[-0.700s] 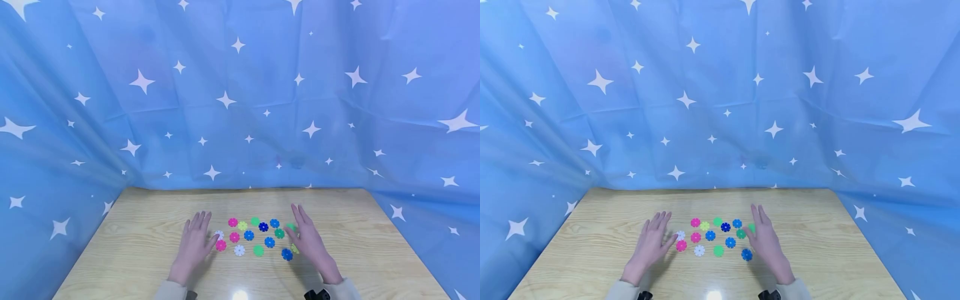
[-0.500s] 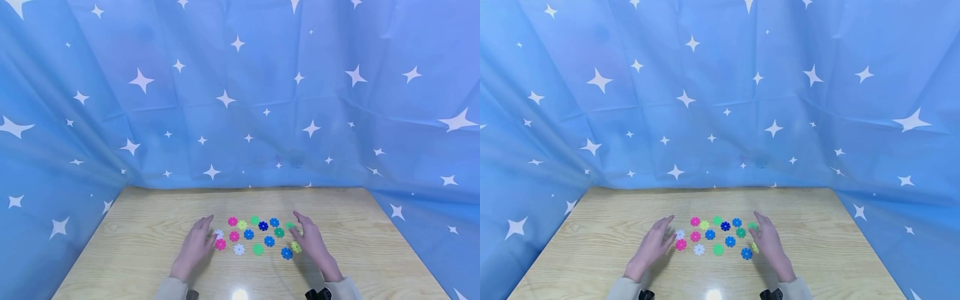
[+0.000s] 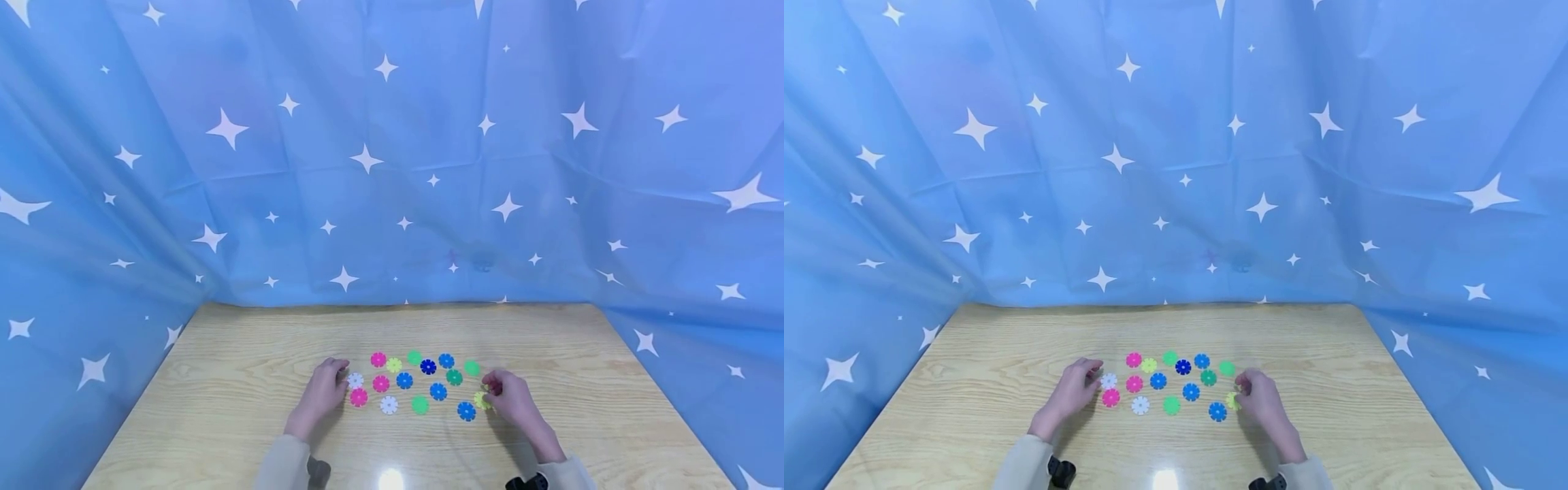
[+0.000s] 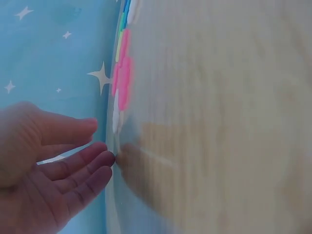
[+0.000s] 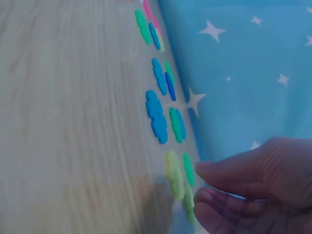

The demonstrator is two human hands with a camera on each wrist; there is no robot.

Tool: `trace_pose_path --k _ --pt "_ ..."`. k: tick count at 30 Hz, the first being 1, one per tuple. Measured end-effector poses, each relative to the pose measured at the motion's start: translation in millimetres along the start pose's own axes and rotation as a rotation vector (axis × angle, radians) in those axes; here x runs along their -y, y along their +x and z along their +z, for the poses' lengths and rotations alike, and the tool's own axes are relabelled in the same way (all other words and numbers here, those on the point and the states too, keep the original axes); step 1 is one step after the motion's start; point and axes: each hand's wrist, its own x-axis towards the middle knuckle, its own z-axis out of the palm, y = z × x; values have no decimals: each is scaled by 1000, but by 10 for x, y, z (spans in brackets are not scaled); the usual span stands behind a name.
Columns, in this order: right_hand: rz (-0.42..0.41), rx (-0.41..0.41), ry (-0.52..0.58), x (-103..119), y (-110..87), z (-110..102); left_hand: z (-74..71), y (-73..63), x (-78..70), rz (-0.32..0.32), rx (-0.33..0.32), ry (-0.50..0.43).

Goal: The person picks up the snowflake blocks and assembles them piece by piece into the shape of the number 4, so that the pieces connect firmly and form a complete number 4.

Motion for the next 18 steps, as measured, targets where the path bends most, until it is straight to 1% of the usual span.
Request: trace_pose_path --k 3,5,8,13,18 --pt "21 21 -2 -26 -14 10 6 33 16 -2 14 -8" --pt "36 30 -1 -39 -20 23 1 56 27 -10 36 -8" --pt "38 45 -3 -55 -18 36 -20 93 44 -21 86 -12" --pt "35 74 -40 -60 0 36 -59 134 86 -40 163 -26" --pt "45 111 -60 -49 18 25 -57 152 127 -30 192 -22"
